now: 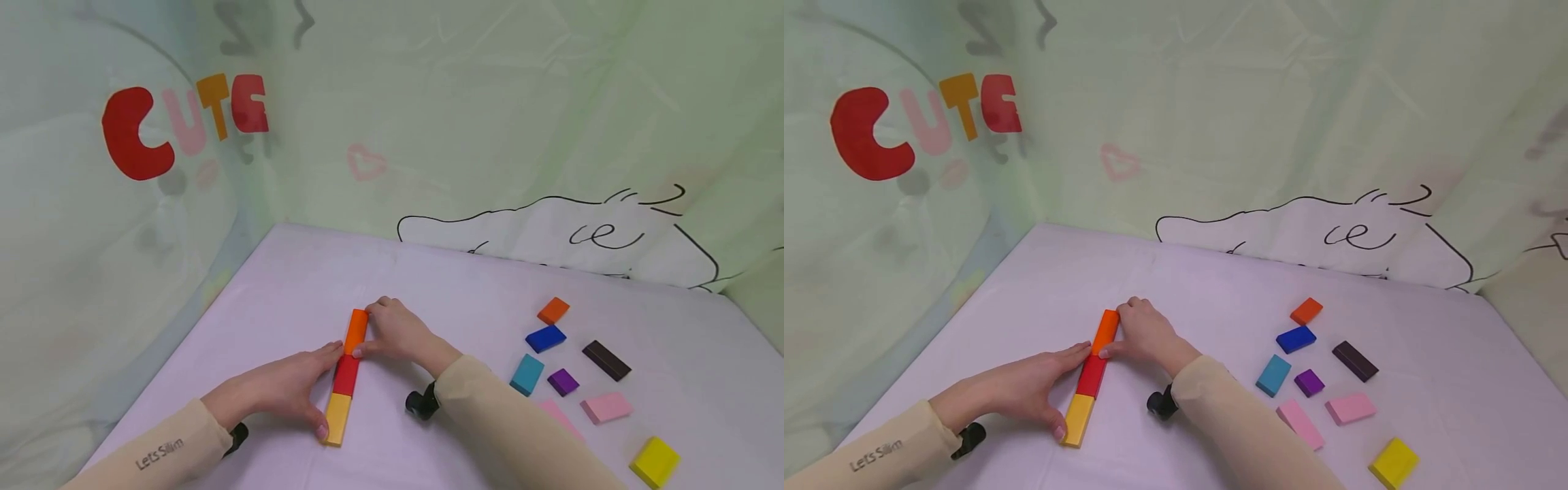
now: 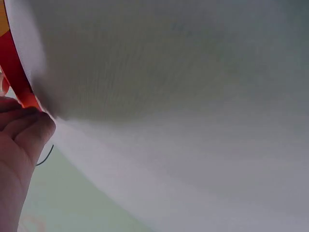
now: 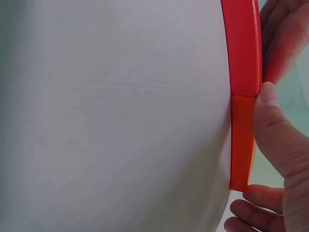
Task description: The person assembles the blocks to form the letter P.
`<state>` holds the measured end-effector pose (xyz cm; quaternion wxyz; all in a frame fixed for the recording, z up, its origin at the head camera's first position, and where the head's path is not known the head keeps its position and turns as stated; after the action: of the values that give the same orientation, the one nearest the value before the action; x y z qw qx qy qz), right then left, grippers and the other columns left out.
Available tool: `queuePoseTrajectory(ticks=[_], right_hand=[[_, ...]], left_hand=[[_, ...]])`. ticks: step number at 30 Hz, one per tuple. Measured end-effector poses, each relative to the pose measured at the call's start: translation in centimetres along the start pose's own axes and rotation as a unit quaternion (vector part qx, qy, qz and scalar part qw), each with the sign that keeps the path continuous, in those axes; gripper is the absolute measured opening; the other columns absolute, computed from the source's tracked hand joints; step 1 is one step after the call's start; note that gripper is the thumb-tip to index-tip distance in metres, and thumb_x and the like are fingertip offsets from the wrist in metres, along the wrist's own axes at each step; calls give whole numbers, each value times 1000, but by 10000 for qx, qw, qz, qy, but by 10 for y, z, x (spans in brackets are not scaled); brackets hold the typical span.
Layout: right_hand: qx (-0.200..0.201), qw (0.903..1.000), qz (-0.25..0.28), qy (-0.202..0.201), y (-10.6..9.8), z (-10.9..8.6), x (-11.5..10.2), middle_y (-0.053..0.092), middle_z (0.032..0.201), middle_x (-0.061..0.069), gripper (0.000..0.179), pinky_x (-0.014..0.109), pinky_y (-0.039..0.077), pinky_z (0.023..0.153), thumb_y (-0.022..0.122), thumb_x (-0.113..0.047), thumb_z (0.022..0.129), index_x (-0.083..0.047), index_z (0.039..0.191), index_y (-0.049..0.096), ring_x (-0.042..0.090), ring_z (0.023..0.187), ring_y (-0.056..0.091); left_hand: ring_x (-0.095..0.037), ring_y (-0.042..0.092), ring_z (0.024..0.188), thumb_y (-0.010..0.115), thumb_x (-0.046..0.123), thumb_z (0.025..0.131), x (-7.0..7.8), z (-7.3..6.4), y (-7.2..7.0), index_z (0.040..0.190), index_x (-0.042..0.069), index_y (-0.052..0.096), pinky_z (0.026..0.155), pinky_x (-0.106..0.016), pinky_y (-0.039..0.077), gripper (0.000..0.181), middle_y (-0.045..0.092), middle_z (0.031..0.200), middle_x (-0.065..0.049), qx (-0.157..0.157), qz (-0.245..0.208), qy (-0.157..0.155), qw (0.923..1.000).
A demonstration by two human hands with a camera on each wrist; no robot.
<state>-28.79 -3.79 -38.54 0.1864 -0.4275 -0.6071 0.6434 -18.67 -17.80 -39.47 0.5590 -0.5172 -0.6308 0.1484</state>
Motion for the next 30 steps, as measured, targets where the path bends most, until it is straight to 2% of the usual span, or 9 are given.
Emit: queuePoseTrajectory(ticks=[4,7,14,21,30], right_hand=[[41,10000,76,-9,0,-1,1,63,132,19,74,44,52,107,87,-41,80,1,134,62,34,121,58],[32,9999,137,17,2,-1,2,63,132,18,73,44,52,107,87,-40,80,1,135,61,34,121,58],[16,9998,176,4,3,-3,2,63,134,18,72,45,52,108,87,-40,81,0,136,61,33,123,58],[68,9998,115,-143,2,-3,0,63,133,19,72,45,52,108,86,-41,82,1,135,61,34,123,58],[136,9997,27,-201,4,-1,3,64,131,19,72,45,52,108,85,-43,82,1,134,62,34,122,59]], left_hand=[[-32,38,152,95,35,69,0,9,-6,160,3,29,122,-52,36,117,33,167,-13,265,12,-85,9996],[-32,36,153,96,34,69,0,17,-9,161,3,26,122,-51,36,119,33,167,-13,339,5,-182,9993],[-35,23,157,96,31,69,2,30,-11,162,1,23,123,-53,34,122,28,168,-15,179,32,-166,9997],[-34,20,158,96,30,68,5,33,-14,163,5,20,120,-55,38,124,26,169,-13,104,111,-321,9994],[-36,18,158,96,30,67,6,36,-16,163,4,20,118,-57,40,125,24,170,-15,7,235,-346,9991]])
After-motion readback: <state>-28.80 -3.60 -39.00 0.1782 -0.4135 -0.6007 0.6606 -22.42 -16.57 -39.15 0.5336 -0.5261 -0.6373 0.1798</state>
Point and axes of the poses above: each hand's wrist, its own z-axis towards the middle knuckle, its own y-axis out of the palm, x = y × z, the point moved 5 cm from there along z, towards the middle knuckle
